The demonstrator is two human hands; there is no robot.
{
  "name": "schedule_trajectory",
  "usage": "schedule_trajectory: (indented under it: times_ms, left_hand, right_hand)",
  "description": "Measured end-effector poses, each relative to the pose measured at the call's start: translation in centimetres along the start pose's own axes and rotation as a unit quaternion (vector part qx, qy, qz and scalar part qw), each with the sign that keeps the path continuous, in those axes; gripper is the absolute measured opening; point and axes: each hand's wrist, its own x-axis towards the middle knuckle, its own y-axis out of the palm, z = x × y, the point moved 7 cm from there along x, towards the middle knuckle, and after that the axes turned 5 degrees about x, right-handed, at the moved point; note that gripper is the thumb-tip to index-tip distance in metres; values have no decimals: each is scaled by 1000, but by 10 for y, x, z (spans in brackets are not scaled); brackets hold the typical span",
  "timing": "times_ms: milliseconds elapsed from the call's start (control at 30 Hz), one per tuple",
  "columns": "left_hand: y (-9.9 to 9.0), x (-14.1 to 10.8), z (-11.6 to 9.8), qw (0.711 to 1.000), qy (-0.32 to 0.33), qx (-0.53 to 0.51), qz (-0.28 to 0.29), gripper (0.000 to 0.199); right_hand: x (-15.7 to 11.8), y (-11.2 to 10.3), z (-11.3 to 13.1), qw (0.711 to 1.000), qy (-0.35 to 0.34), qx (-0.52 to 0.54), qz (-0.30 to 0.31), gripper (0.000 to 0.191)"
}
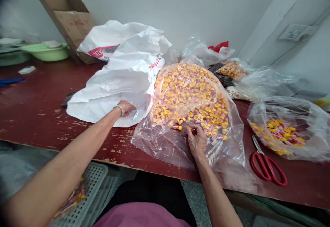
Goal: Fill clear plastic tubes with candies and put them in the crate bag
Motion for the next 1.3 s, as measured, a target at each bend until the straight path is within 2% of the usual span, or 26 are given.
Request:
schedule_trajectory:
  times_ms: [67, 133, 200, 233, 267, 333, 400, 500, 633, 733, 833, 900, 933, 1033, 1167, 1233, 1300]
  left_hand:
    - [-9, -14, -1, 999, 10, -22, -27, 28]
    - [-21, -38, -1, 997, 40, -49, -51, 29]
    - [-28, -73, -4, 991, 103, -84, -36, 32]
    - [-26, -95, -8, 982, 155, -108, -1, 33]
    - [-20, -118, -11, 972, 193, -121, 51, 33]
    - [-1, -162, -10, 957, 216, -124, 148, 34]
    - [15, -195, -5, 953, 201, -129, 184, 36]
    - [34, -222, 2, 954, 184, -133, 196, 34]
    - [46, -230, 8, 951, 172, -141, 213, 35]
    - [51, -233, 8, 935, 161, -189, 254, 35]
    - [54, -236, 9, 921, 121, -248, 277, 31]
    - [58, -237, 12, 916, 87, -268, 286, 29]
    - [61, -237, 13, 913, 75, -278, 290, 27]
    - [68, -235, 17, 902, 59, -320, 284, 23]
    - [77, -228, 28, 892, 3, -368, 264, 30]
    - [76, -225, 30, 891, -8, -377, 255, 34]
    - [72, -224, 28, 896, 5, -366, 251, 35]
  right_hand:
    - [-7, -4, 1, 994, 60, 93, -3, 38]
    - [-16, -5, 13, 977, 92, 193, 2, 38]
    - [-27, -1, 39, 955, 101, 279, 20, 34]
    - [-32, 2, 56, 943, 97, 316, 32, 32]
    - [-36, 6, 73, 931, 90, 351, 43, 29]
    - [-44, 16, 106, 906, 77, 412, 67, 25]
    - [-53, 29, 130, 885, 67, 451, 94, 22]
    - [-67, 45, 142, 875, 53, 462, 132, 19]
    - [-82, 46, 138, 891, 18, 412, 188, 15]
    - [-87, 33, 144, 921, -100, 296, 234, 15]
    - [-95, 26, 152, 917, -250, 167, 263, 41]
    - [-103, 27, 153, 903, -310, 124, 271, 64]
    - [-106, 28, 152, 901, -321, 112, 268, 69]
    - [-109, 33, 147, 912, -317, 88, 246, 67]
    - [-92, 38, 136, 905, -298, 112, 281, 56]
    - [-65, 34, 116, 932, -250, 100, 241, 36]
    - [-35, 31, 87, 964, -201, 28, 172, 18]
